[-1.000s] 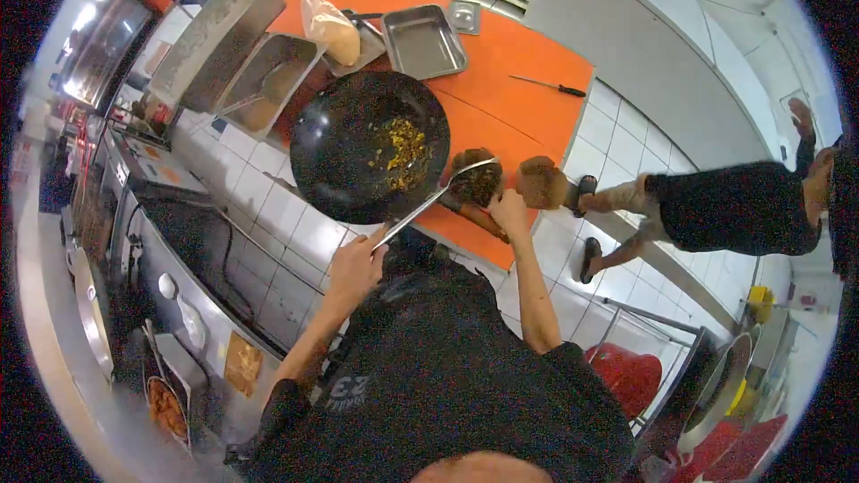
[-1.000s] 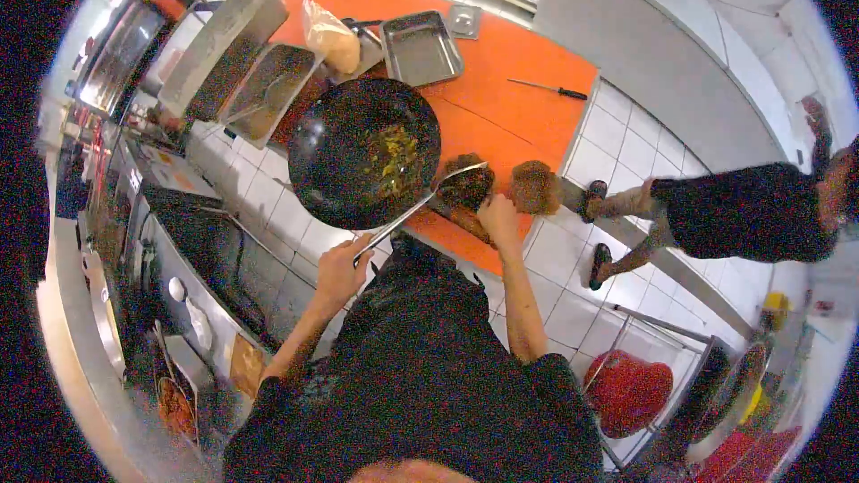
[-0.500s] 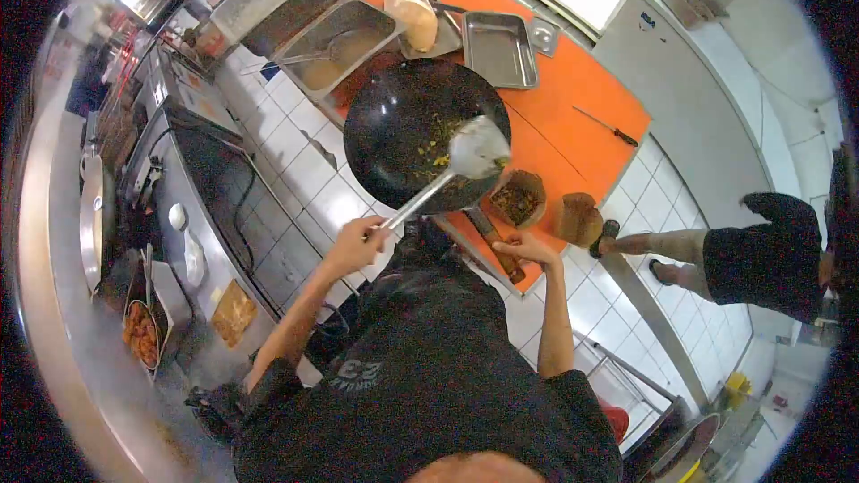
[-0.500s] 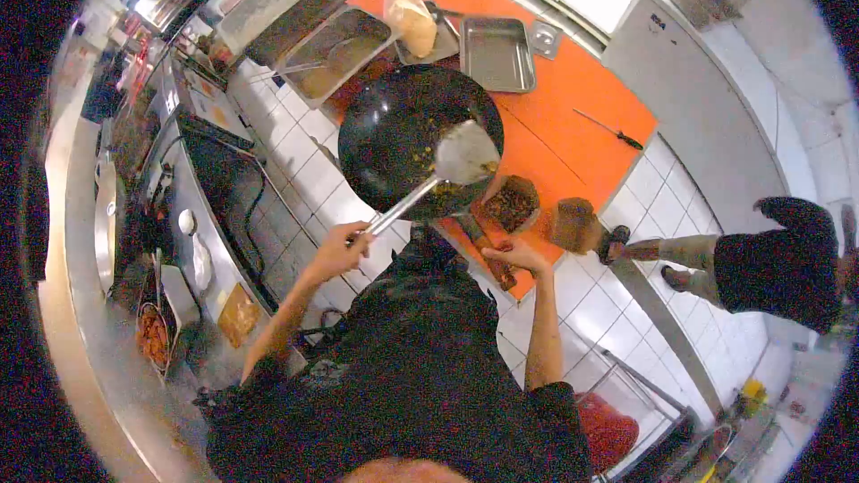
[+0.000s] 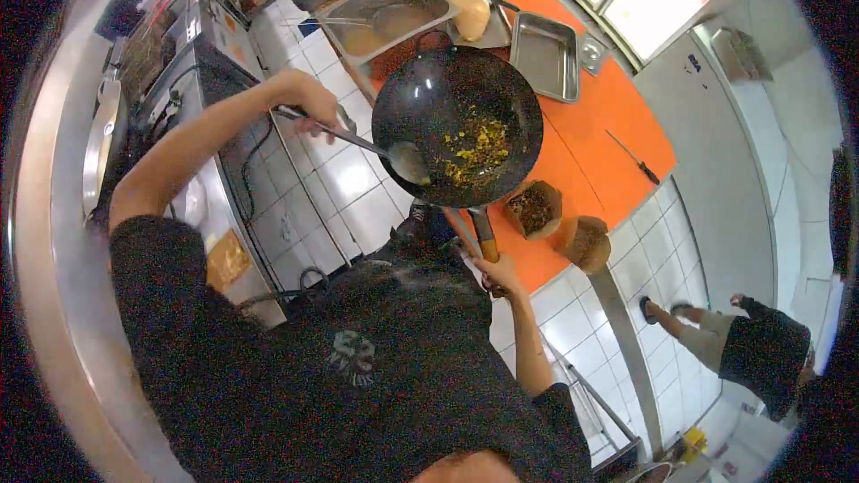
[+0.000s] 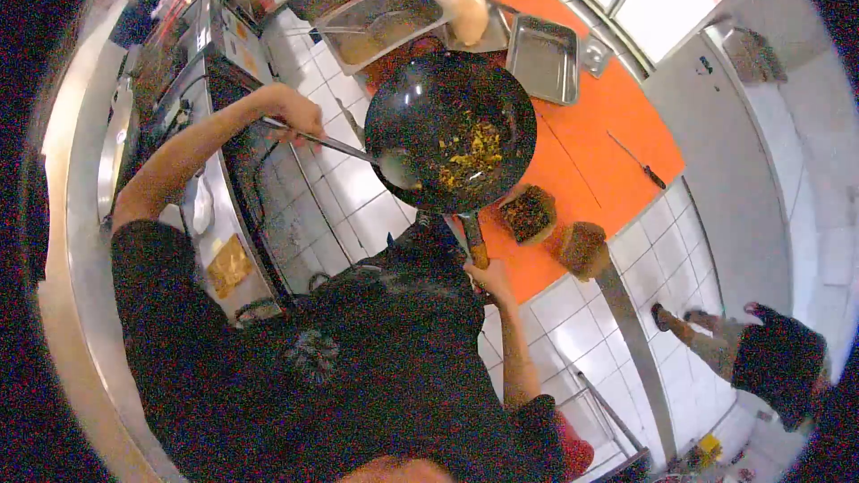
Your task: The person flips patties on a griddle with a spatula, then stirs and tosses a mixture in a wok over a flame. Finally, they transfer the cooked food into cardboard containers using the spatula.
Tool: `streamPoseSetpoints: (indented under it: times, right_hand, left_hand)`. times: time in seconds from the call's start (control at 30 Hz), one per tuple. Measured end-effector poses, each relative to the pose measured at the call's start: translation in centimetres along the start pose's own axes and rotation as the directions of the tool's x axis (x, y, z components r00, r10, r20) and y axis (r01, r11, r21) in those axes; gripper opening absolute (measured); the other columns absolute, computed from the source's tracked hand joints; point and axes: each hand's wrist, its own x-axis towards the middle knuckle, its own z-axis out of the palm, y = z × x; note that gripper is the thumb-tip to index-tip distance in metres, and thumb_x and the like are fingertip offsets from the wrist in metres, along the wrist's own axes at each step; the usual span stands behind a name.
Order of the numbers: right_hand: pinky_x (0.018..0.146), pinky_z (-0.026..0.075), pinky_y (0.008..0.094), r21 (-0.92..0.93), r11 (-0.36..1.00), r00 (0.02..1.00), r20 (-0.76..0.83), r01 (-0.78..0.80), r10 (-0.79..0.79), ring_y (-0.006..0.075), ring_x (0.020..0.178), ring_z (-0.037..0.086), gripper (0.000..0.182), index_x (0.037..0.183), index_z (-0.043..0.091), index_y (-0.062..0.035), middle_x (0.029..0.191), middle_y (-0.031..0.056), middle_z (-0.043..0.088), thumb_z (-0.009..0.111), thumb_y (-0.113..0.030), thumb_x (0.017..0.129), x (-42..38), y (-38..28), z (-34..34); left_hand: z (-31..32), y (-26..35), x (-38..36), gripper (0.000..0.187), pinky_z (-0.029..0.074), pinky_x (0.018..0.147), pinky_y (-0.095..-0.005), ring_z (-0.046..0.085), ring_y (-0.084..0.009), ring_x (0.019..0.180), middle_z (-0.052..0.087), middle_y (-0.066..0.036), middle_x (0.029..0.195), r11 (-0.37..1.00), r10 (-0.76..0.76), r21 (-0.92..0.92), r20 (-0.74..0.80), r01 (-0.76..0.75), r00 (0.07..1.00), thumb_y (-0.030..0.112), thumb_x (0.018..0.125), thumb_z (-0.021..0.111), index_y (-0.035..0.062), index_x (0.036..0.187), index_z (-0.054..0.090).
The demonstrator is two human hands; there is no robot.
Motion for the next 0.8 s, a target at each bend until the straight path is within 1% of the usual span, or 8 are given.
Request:
streamPoseSetpoints:
  times: [0.13,0.27,0.4,0.47,0.6,0.7,0.73,0.8]
  right_hand:
    - [0.037,0.041,0.0326,-0.160,0.987,0.980,-0.195,0.007,-0.039,0.0167,0.039,0.051,0.026,0.070,0.054,-0.0011,0.053,0.0049,0.052,0.068,-0.021,0.076,-1.7,-2.5,1.1]
    - [0.040,0.042,0.0337,-0.344,0.939,0.939,-0.313,0.030,-0.144,0.0174,0.041,0.053,0.029,0.067,0.055,0.0022,0.052,0.0073,0.053,0.068,-0.023,0.074,0.0,-0.1,1.4]
    - [0.054,0.045,0.0415,-0.303,0.952,0.935,-0.323,0.047,-0.149,0.0291,0.058,0.061,0.025,0.069,0.059,0.0026,0.058,0.0162,0.058,0.062,-0.022,0.068,1.3,1.6,1.6]
    - [0.053,0.045,0.0417,-0.302,0.953,0.969,-0.241,-0.012,-0.064,0.0286,0.056,0.061,0.024,0.072,0.058,0.0028,0.057,0.0150,0.056,0.061,-0.021,0.069,-0.6,-1.3,1.9]
    - [0.038,0.037,0.0323,-0.213,0.977,0.955,-0.295,-0.024,-0.041,0.0152,0.041,0.051,0.038,0.063,0.056,-0.0022,0.050,0.0051,0.052,0.072,-0.035,0.073,-1.1,-2.5,1.3]
    - [0.040,0.038,0.0320,-0.193,0.977,0.968,-0.248,-0.096,0.046,0.0145,0.044,0.053,0.036,0.064,0.057,-0.0027,0.051,0.0046,0.053,0.072,-0.034,0.072,-1.0,-2.8,0.1]
    - [0.040,0.039,0.0312,-0.171,0.981,0.978,-0.198,-0.094,0.060,0.0139,0.044,0.052,0.037,0.065,0.057,-0.0028,0.052,0.0040,0.054,0.072,-0.035,0.072,-1.7,-3.8,-0.3]
    - [0.040,0.041,0.0295,-0.132,0.989,0.994,-0.091,-0.074,0.063,0.0126,0.044,0.052,0.038,0.068,0.056,-0.0030,0.055,0.0029,0.055,0.073,-0.037,0.072,-2.4,-5.3,-1.2]
  left_hand:
    - [1.9,2.7,6.2,0.039,0.034,0.037,-0.0236,0.039,-0.0080,0.044,0.038,0.003,0.060,0.891,0.184,-0.445,0.170,-0.091,0.968,0.034,0.096,0.044,0.0016,0.113,0.059]
    - [7.5,5.3,8.6,0.037,0.025,0.036,-0.0207,0.030,-0.0045,0.044,0.031,0.005,0.060,0.582,0.351,-0.775,-0.035,-0.247,0.936,0.035,0.098,0.041,0.0021,0.109,0.054]
    - [12.4,8.4,11.8,0.028,0.023,0.037,-0.0196,0.026,-0.0024,0.043,0.032,0.007,0.061,0.201,0.419,-0.934,-0.190,-0.295,0.888,0.035,0.099,0.036,0.0080,0.098,0.045]
    - [14.7,9.7,11.9,0.027,0.023,0.037,-0.0186,0.026,-0.0020,0.042,0.031,0.007,0.060,-0.212,0.541,-0.963,-0.259,-0.168,0.800,0.034,0.100,0.035,0.0091,0.099,0.046]
    - [19.7,10.2,11.6,0.033,0.027,0.036,-0.0197,0.031,-0.0030,0.043,0.034,0.006,0.059,-0.422,0.510,-0.895,-0.368,-0.147,0.777,0.038,0.100,0.033,0.0076,0.100,0.047]
    - [23.1,9.1,11.2,0.032,0.034,0.038,-0.0246,0.042,-0.0079,0.044,0.045,0.001,0.059,0.114,0.212,-0.793,-0.569,-0.599,0.794,0.035,0.097,0.042,0.0047,0.106,0.048]
    - [23.6,8.9,10.5,0.032,0.034,0.038,-0.0246,0.042,-0.0079,0.044,0.045,0.001,0.059,0.132,0.226,-0.796,-0.556,-0.591,0.800,0.035,0.097,0.042,0.0047,0.106,0.048]
    - [23.7,8.4,8.8,0.028,0.044,0.047,-0.0370,0.056,-0.0224,0.052,0.057,-0.011,0.067,0.674,0.003,-0.427,-0.814,-0.603,0.580,0.025,0.094,0.047,0.0039,0.112,0.044]
